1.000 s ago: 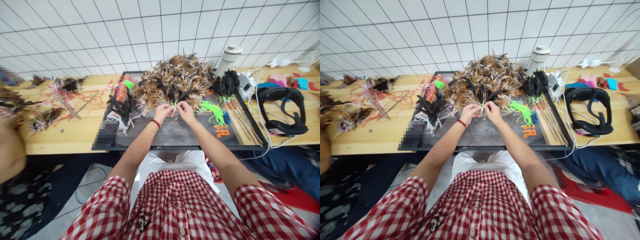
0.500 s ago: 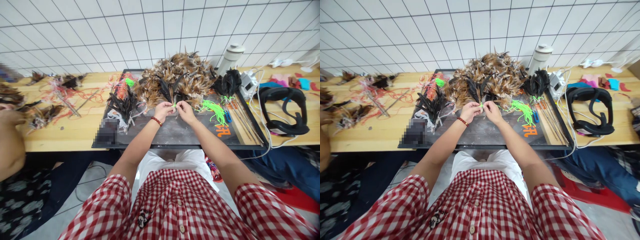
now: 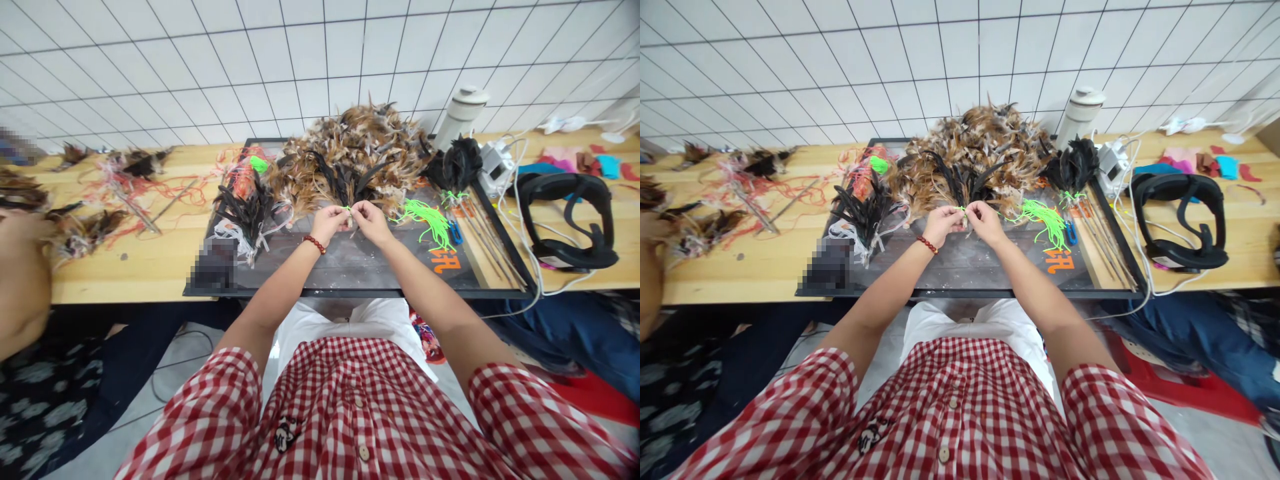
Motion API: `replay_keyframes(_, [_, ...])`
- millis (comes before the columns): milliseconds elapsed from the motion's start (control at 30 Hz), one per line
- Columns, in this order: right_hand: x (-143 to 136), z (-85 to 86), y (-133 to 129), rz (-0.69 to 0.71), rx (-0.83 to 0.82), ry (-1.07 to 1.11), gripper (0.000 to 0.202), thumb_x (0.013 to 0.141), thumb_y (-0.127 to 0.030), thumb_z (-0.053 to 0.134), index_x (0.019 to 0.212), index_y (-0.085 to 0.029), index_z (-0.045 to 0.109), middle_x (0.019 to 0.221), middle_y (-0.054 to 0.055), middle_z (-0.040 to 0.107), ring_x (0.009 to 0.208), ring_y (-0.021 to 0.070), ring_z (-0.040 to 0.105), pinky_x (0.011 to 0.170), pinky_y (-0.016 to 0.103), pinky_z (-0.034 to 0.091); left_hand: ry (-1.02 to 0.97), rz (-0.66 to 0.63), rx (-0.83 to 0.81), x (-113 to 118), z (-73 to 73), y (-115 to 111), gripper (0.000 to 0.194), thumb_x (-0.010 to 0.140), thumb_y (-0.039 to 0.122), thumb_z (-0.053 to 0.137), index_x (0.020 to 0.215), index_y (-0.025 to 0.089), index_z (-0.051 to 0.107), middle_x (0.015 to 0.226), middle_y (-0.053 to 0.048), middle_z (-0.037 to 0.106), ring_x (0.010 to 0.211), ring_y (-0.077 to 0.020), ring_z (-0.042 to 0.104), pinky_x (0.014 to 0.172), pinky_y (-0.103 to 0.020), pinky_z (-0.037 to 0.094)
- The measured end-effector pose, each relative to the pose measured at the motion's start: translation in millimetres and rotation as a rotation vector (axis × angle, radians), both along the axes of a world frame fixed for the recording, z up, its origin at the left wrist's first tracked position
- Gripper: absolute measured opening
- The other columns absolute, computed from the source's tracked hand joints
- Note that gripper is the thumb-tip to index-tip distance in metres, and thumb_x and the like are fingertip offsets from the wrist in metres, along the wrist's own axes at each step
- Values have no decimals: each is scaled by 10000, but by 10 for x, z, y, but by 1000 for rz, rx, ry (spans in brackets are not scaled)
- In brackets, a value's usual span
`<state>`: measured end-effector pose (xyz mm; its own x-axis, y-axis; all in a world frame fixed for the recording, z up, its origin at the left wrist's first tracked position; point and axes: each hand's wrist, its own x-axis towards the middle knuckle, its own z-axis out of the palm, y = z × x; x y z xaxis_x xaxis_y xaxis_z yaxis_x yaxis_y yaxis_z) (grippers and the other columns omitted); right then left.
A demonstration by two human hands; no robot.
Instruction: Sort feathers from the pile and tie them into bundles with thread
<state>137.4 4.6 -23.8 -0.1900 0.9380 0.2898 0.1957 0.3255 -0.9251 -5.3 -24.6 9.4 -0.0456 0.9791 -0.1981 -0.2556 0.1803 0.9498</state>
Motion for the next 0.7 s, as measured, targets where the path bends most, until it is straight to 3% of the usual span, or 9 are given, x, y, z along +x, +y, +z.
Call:
replay_keyframes(133, [14,43,-30,-85,14,-76,90,800,-297,515,757,-221,537,693,-21,534,686,141,478,699,296,396,25,85,-4,11,-18,15,115,753,110,690,704,146,593,578,37,602,521,-80,591,512,-209,527])
replay_keyframes(300, [-1,83,-51,-125,25,-144,55,791,-242,509,742,-223,524,671,-25,506,690,149,472,707,299,385,62,173,132,-1,-66,40,138,772,142,684,718,174,561,579,65,543,450,-43,483,440,-166,427])
replay_keyframes(433, [-17,94,-45,-133,18,-163,70,781,-226,525,717,-228,498,655,-29,491,669,145,455,696,302,378,36,67,256,-12,-76,26,140,764,180,712,729,174,576,733,32,617,481,-25,489,454,-170,422])
replay_keyframes(567, [-5,64,-16,-150,-6,-92,60,764,-234,543,713,-229,513,631,-40,487,648,136,446,675,292,379,-36,-40,224,-13,-49,-7,185,806,269,721,791,188,555,732,22,659,486,-46,518,465,-188,422])
replay_keyframes(700, [20,2,26,-125,-34,19,60,764,-278,540,740,-225,526,647,-50,498,626,116,430,641,271,370,-12,-52,200,-1,-28,-25,274,817,319,753,795,192,512,837,6,726,463,-37,524,429,-185,381])
